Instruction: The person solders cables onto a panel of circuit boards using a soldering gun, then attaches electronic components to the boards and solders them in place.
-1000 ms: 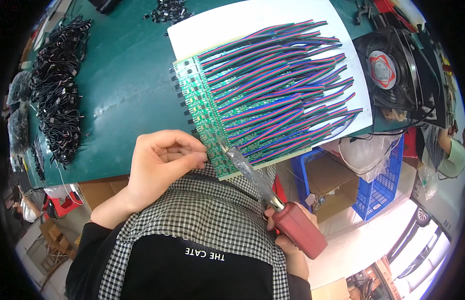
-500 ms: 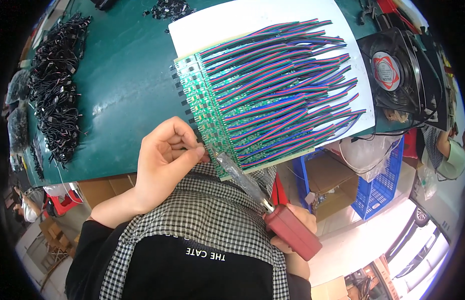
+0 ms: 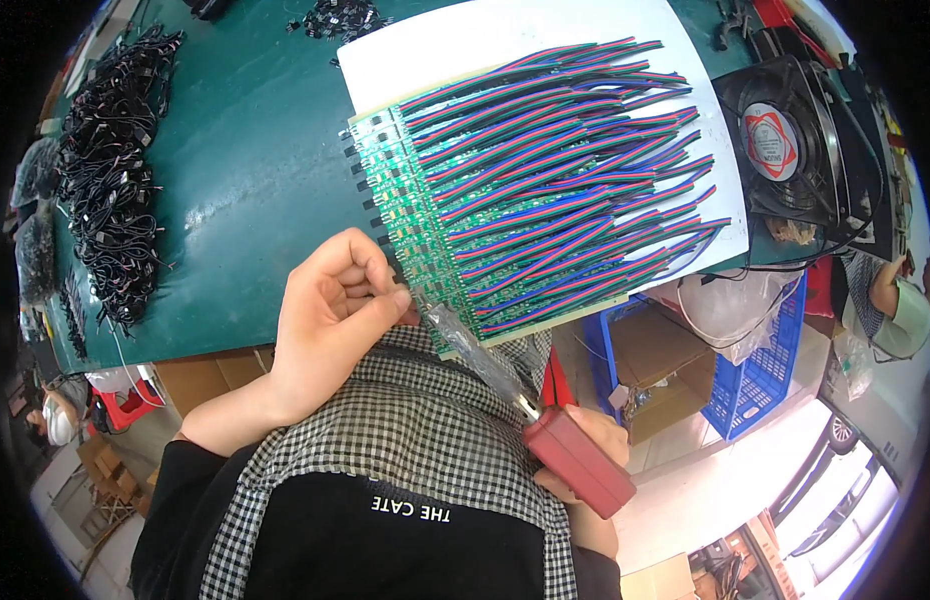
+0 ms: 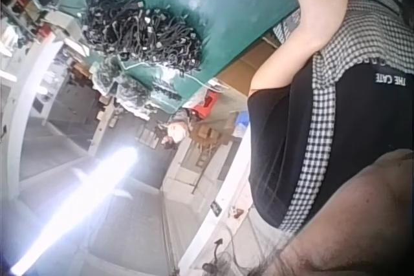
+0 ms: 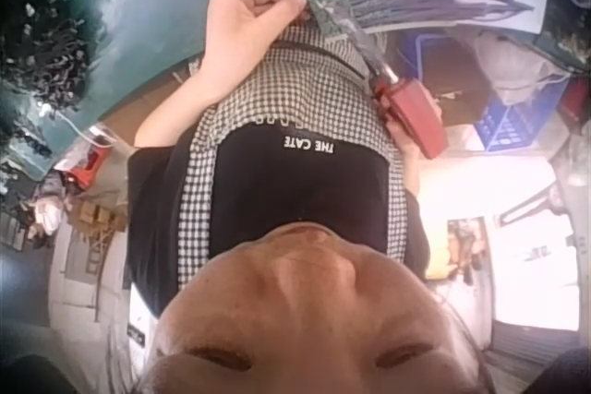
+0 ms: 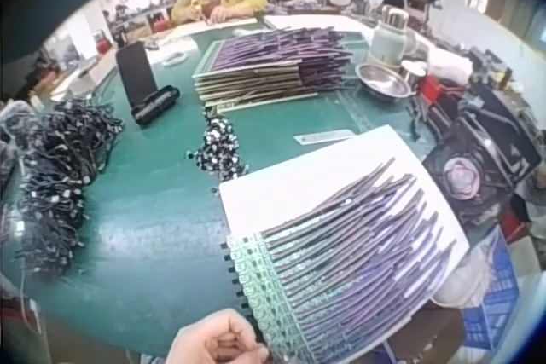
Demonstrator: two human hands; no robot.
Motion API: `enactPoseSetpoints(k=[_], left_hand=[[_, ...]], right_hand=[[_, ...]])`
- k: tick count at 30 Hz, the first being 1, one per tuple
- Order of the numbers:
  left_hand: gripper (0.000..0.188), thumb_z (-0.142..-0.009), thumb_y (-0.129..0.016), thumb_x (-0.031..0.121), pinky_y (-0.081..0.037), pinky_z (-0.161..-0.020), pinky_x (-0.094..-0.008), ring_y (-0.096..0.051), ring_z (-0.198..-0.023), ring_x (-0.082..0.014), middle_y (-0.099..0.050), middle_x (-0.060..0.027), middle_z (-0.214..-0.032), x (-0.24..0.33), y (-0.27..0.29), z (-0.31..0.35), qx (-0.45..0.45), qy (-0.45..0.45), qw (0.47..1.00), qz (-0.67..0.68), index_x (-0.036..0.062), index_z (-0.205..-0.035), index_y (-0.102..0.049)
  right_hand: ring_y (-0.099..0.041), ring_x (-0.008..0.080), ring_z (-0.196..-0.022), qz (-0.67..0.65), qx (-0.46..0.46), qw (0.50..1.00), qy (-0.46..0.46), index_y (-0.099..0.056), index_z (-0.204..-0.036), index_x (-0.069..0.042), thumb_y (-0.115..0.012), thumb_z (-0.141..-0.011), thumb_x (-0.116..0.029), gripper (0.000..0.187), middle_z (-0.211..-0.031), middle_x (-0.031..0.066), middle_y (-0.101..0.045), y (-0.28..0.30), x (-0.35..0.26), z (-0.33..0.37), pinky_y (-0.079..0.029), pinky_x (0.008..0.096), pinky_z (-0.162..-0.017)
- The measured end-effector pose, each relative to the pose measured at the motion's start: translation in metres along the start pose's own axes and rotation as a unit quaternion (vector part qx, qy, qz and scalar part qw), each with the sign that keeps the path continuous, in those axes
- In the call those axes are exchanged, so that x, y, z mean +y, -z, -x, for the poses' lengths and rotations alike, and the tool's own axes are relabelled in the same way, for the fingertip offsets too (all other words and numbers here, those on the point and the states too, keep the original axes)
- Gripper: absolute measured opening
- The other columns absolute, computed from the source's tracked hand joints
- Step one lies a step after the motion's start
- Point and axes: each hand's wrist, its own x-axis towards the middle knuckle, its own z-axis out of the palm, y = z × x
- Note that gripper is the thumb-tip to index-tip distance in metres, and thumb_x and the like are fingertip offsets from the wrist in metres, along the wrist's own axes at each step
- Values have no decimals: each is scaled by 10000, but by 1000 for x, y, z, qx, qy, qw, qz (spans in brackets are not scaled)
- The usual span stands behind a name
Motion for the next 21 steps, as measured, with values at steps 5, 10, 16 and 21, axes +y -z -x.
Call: enactPoseSetpoints(k=[5, 10, 16, 21], left_hand=[[152, -821, -528, -85, -462, -608, -177, -531, -722, -35, -505, 3, -765, 0, -1, 0, 4, 4, 1000, 15, 26, -818, -424], [153, -824, -527, -84, -463, -609, -178, -533, -724, -37, -505, 2, -765, 0, -4, 1, 11, 0, 1000, 11, 26, -814, -422], [149, -828, -532, -80, -491, -668, -212, -550, -745, -60, -524, -13, -784, -1, -3, 1, 8, 2, 1000, -10, 29, -810, -432], [155, -821, -537, -80, -457, -609, -178, -528, -716, -39, -513, -2, -765, 0, -4, 1, 14, -7, 1000, -6, 27, -809, -425]], right_hand=[[-640, 254, -654, 12, -35, 999, -16, -571, -1077, 22, -731, -623, -593, 781, -758, 117, -644, 4, -1, 4, -504, 319, -619], [-641, 261, -649, -101, -38, 984, -140, -570, -1077, 27, -737, -621, -582, 780, -757, 116, -645, 4, 2, 19, -504, 318, -618], [-643, 258, -649, -79, -26, 994, -66, -572, -1065, 36, -727, -643, -570, 755, -754, 120, -644, 7, 0, 10, -509, 313, -618], [-644, 259, -648, -105, 4, 989, -108, -567, -1061, 49, -716, -661, -565, 748, -757, 121, -644, 4, 5, 23, -514, 318, -624]])
